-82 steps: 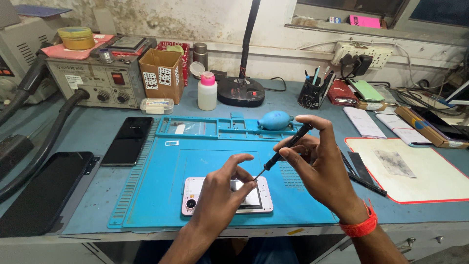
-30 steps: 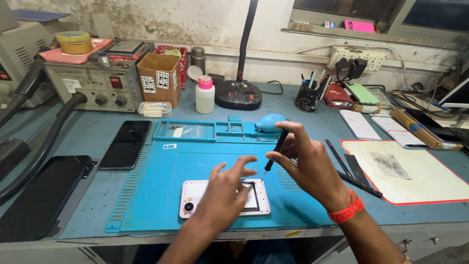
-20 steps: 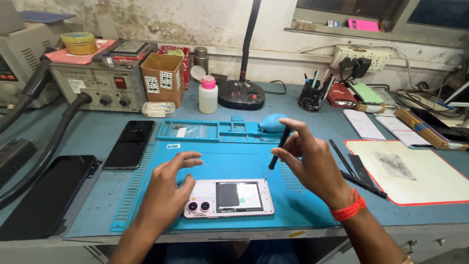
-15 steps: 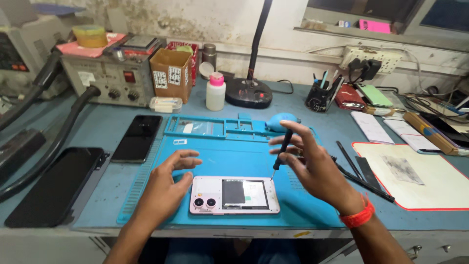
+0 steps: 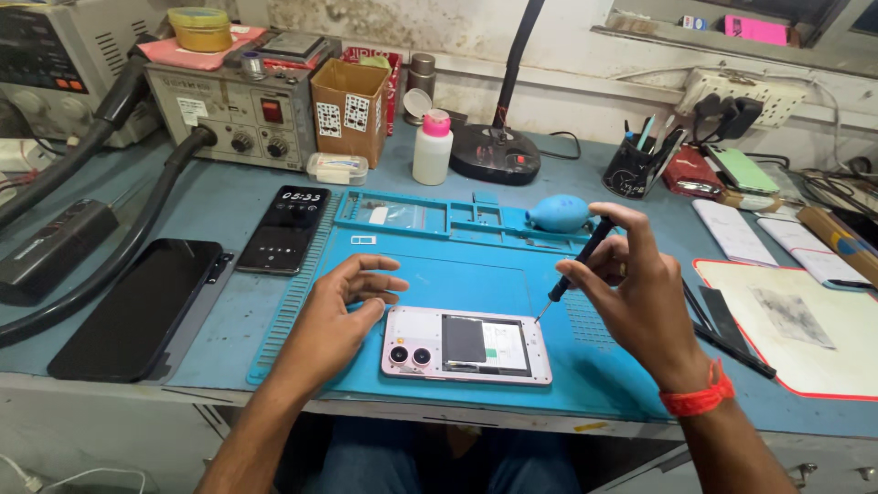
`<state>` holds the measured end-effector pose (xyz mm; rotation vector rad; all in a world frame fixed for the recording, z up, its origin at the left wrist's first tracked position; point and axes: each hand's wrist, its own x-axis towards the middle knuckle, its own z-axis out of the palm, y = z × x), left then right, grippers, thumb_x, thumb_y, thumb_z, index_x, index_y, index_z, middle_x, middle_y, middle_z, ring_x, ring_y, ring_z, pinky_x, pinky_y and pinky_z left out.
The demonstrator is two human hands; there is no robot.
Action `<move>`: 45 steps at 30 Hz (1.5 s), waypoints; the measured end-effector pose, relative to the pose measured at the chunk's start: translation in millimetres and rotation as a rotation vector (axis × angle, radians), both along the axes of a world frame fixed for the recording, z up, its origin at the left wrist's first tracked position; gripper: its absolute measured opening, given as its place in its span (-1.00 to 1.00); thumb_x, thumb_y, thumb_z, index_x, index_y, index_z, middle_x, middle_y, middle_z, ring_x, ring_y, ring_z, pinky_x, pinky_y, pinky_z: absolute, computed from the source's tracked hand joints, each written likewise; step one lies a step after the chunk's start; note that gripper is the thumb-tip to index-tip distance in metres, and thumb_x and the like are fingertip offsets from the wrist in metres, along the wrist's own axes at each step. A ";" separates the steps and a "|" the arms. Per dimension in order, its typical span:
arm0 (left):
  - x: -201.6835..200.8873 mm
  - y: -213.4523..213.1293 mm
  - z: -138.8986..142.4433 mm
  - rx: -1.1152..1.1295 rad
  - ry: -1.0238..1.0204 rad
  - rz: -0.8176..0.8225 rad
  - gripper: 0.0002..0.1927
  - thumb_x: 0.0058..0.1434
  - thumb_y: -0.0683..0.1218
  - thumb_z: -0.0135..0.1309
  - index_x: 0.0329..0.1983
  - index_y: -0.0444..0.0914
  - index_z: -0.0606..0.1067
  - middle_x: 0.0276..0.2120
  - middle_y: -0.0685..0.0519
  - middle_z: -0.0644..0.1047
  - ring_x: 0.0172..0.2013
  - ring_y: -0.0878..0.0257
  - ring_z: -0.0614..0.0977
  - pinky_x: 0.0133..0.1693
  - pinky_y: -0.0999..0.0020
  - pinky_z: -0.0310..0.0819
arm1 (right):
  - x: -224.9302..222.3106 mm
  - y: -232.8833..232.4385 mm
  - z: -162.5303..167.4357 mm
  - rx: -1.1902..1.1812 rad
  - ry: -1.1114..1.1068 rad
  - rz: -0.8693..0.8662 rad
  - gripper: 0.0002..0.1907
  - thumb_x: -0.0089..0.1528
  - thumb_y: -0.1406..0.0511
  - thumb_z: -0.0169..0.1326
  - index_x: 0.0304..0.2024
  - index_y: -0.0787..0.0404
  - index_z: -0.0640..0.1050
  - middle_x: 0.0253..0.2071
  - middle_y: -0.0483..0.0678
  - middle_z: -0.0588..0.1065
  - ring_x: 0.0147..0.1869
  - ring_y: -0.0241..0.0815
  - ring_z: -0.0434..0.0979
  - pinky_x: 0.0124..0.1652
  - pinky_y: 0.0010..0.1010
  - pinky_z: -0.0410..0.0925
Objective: The person uses a spudger tool to pry around the edge of an opened smartphone lying on a blue repair mat, working the tool along the frame and lifting at the screen. They then set the phone aside, handle a small plastic bag of parts, and finally hold up a black smartphone with both hands and turn it over.
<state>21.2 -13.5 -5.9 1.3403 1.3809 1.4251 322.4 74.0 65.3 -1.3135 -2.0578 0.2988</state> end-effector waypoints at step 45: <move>-3.6 -29.1 19.3 -0.099 0.573 -0.189 0.10 -0.24 0.12 0.46 0.41 0.05 0.19 0.22 0.09 0.49 0.32 0.01 0.33 0.31 0.08 0.11 | 2.6 -4.1 -5.0 0.128 0.126 0.444 -0.30 0.23 0.44 0.13 0.36 0.16 0.14 -0.04 0.08 0.57 -0.06 -0.13 0.72 -0.24 -0.38 0.61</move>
